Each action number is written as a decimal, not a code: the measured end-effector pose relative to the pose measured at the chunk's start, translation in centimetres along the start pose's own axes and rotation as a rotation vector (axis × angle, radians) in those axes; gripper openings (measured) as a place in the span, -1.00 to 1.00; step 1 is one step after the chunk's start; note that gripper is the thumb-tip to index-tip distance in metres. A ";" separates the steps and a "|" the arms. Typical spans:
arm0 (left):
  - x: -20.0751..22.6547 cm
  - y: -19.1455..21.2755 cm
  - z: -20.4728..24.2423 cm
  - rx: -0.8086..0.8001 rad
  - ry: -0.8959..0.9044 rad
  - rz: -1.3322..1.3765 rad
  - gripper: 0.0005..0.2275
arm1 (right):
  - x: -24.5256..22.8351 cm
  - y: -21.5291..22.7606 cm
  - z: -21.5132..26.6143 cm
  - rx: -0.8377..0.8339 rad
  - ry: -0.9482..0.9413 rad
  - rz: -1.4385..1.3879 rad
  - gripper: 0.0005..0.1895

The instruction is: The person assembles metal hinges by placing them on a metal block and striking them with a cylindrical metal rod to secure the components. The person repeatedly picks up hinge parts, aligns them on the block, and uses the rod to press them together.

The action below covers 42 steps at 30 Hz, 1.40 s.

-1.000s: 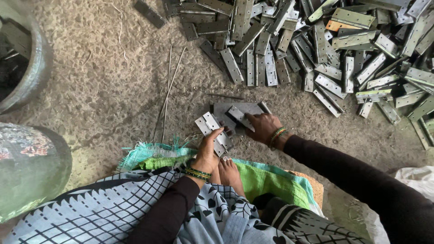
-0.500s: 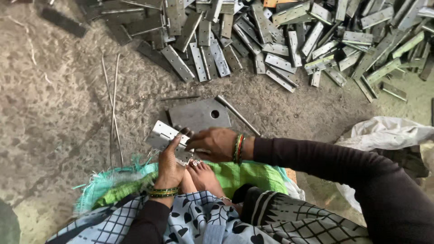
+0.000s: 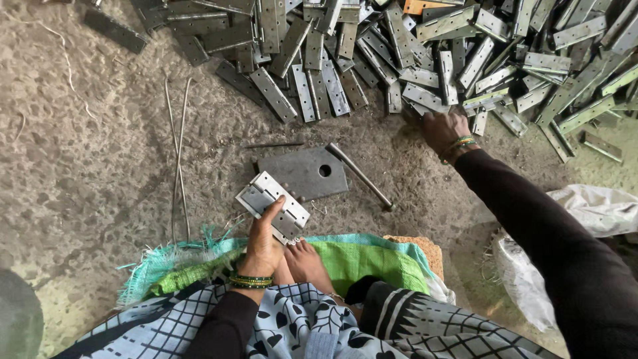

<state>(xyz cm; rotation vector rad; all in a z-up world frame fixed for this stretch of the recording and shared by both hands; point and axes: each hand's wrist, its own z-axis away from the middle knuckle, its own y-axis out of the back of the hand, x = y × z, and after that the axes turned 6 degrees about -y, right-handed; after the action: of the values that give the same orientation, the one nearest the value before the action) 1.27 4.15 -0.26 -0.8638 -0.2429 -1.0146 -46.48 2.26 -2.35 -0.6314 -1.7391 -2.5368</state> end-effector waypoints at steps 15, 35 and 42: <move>1.1 -0.6 2.1 -0.230 0.048 0.029 -0.54 | -13.0 9.2 0.9 -0.104 0.132 -0.385 -0.65; 1.5 -1.0 2.3 -0.172 0.063 -0.030 -0.67 | -2.1 -2.6 -0.8 -0.173 -0.232 -0.673 -0.63; 1.2 -0.8 2.0 -0.173 0.024 -0.001 -0.62 | -5.2 -0.2 1.2 -0.014 -0.221 -0.679 -0.75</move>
<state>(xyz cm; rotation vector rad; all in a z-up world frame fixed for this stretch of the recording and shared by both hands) 1.62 4.63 2.12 -1.0076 -0.1365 -1.0574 -41.36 2.24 -3.86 -0.3703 -2.3417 -2.9846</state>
